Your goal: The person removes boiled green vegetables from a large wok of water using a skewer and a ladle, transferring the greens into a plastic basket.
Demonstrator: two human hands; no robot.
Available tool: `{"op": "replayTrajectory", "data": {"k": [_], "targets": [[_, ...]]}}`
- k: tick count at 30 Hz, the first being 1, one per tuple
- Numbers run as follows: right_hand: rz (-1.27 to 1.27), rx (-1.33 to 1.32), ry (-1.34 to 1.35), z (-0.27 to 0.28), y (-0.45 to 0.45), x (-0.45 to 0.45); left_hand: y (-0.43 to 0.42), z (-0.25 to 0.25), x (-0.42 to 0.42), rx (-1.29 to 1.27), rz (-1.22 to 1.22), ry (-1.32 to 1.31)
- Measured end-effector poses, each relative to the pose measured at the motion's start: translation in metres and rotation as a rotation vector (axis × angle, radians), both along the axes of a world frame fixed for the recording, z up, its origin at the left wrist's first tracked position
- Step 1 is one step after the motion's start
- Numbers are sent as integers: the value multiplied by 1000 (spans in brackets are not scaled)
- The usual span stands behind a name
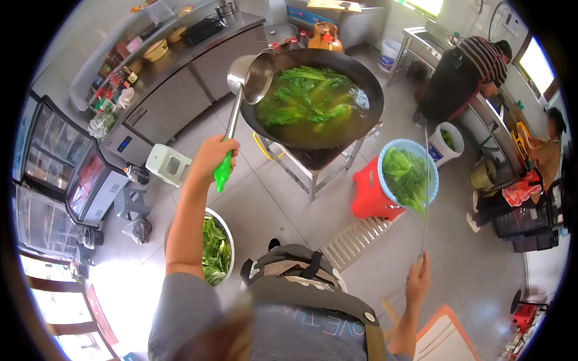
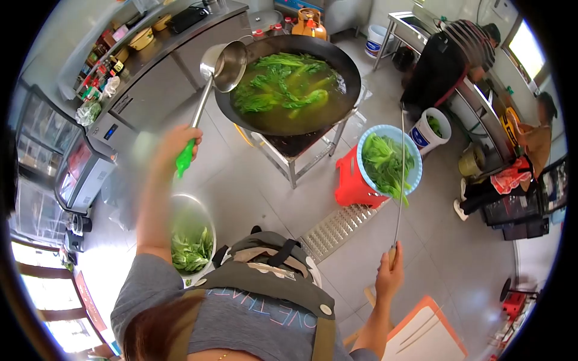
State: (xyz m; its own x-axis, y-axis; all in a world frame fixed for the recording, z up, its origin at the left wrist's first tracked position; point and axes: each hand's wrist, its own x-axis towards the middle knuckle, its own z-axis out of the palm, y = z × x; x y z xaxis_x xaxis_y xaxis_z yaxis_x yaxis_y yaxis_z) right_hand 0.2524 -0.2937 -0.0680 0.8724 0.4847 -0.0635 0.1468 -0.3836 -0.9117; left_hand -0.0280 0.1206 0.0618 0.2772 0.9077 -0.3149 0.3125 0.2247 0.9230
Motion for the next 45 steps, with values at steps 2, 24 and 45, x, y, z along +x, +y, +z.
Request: {"op": "replayTrajectory", "data": {"k": [2, 24, 45], "targets": [[16, 135, 339, 32, 40, -3, 18, -3, -2, 42, -37, 38], [-98, -62, 610, 62, 296, -167, 305, -93, 79, 563, -677, 583], [-51, 842, 1413, 69, 450, -183, 261, -46, 76, -259, -934, 296]]}}
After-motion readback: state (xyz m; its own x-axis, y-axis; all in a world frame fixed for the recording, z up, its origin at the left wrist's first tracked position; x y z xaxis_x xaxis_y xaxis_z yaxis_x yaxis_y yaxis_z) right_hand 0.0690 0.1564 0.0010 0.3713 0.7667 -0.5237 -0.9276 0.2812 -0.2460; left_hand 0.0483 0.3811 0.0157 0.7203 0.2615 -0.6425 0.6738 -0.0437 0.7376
